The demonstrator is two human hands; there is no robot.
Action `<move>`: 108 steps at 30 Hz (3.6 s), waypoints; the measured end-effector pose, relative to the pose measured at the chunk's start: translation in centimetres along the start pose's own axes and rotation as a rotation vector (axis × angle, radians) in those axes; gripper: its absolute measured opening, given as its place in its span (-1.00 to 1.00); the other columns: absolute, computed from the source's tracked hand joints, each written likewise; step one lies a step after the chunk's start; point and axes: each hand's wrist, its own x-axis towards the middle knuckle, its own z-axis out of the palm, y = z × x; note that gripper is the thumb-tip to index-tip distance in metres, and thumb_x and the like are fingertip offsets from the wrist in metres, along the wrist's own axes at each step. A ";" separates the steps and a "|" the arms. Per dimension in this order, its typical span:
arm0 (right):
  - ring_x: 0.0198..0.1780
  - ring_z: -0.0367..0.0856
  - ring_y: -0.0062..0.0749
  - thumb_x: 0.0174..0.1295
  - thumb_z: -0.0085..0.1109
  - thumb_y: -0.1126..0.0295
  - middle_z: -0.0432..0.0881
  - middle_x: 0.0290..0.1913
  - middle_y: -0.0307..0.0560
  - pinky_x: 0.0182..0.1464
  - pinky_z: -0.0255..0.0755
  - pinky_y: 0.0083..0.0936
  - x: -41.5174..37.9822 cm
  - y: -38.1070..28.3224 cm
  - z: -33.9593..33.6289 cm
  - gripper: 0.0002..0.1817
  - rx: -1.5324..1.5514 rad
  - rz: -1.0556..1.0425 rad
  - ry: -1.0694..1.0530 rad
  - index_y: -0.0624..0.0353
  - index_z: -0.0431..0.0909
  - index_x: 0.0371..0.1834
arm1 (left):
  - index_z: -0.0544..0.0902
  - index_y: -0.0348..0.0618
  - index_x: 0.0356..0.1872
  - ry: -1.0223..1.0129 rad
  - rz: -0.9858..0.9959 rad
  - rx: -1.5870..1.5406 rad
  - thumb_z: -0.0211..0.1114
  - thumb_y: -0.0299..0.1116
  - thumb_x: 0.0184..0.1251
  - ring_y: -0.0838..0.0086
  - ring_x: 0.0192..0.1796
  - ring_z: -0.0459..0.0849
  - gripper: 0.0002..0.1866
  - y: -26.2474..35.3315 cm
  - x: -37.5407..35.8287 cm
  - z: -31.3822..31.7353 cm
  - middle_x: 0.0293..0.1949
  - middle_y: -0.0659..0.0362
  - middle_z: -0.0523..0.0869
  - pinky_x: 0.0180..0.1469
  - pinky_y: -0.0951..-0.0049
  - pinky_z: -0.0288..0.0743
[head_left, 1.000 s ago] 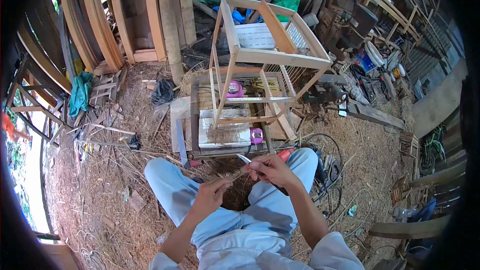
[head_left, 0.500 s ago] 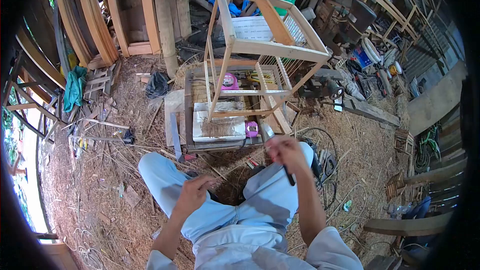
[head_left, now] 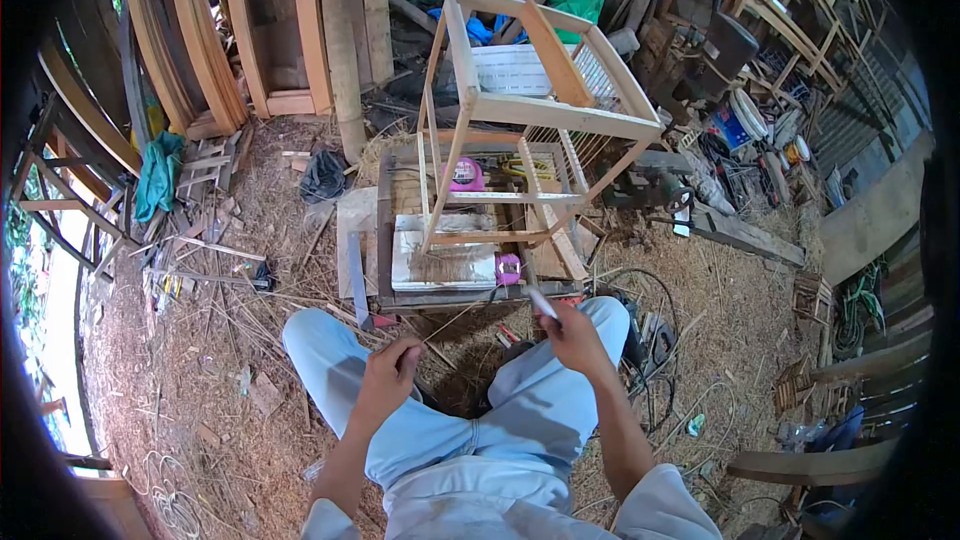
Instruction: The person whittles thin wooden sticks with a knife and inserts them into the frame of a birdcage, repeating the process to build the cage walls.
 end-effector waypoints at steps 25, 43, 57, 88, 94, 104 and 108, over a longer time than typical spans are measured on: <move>-0.68 0.20 -0.74 0.41 -0.06 0.28 0.43 -0.58 -0.37 -0.66 0.04 -0.73 0.7 1.4 -7.4 -0.72 0.588 0.421 0.434 0.24 0.59 -0.21 | 0.64 -0.26 -0.33 -0.404 -0.055 -0.081 0.17 -0.53 0.28 0.51 -0.50 0.55 -0.92 -2.0 -1.6 -5.2 -0.55 0.13 0.61 -0.40 0.48 0.43; -0.65 0.20 -0.73 0.44 -0.11 0.31 0.41 -0.59 -0.34 -0.64 0.03 -0.75 2.0 -4.3 -1.3 -0.71 0.796 0.288 -0.128 0.32 0.54 -0.13 | 0.59 -0.32 -0.21 -0.179 0.104 -0.044 0.13 -0.62 0.19 0.20 -0.39 0.65 -0.84 1.6 0.6 -0.1 -0.37 -0.03 0.68 -0.28 0.38 0.51; -0.68 0.15 -0.77 0.38 0.03 0.25 0.43 -0.59 -0.36 -0.65 -0.01 -0.75 1.7 -2.3 -6.6 -0.71 0.754 0.377 0.055 0.30 0.58 -0.20 | 0.58 -0.31 -0.23 -0.181 0.169 0.015 0.03 -0.75 0.08 0.19 -0.41 0.64 -0.74 0.0 -1.5 -2.6 -0.41 0.00 0.66 -0.32 0.40 0.53; -0.68 0.16 -0.75 0.43 -0.08 0.25 0.34 -0.63 -0.40 -0.68 0.00 -0.73 -0.2 0.4 -5.7 -0.73 0.744 0.420 0.158 0.22 0.54 -0.24 | 0.61 -0.29 -0.27 -0.297 0.046 -0.037 0.17 -0.65 0.19 0.26 -0.42 0.68 -0.88 -0.9 -1.3 -1.3 -0.38 0.00 0.70 -0.37 0.40 0.51; -0.69 0.09 -0.78 0.43 -0.10 0.13 0.20 -0.68 -0.44 -0.68 -0.05 -0.74 -1.2 1.1 -10.1 -0.61 0.810 0.319 0.345 0.26 0.53 -0.08 | 0.61 -0.30 -0.26 -0.295 -0.055 0.038 0.17 -0.62 0.20 0.38 -0.47 0.63 -0.88 -3.5 -1.4 -3.7 -0.43 0.04 0.70 -0.40 0.46 0.46; -0.65 0.18 -0.76 0.43 -0.10 0.30 0.32 -0.55 -0.41 -0.63 0.08 -0.79 0.1 -6.0 4.3 -0.69 0.913 0.274 -0.225 0.20 0.49 0.09 | 0.59 -0.27 -0.21 -0.097 0.188 -0.022 0.19 -0.56 0.23 0.02 -0.29 0.66 -0.87 3.7 1.3 3.9 -0.33 -0.05 0.67 -0.28 0.24 0.50; -0.65 0.23 -0.78 0.44 -0.11 0.33 0.39 -0.57 -0.38 -0.65 0.09 -0.77 0.1 -6.4 2.0 -0.74 0.783 0.277 -0.289 0.23 0.56 -0.08 | 0.59 -0.30 -0.22 -0.123 0.249 -0.035 0.18 -0.59 0.23 0.08 -0.29 0.68 -0.88 2.9 1.0 3.5 -0.34 -0.05 0.67 -0.29 0.29 0.51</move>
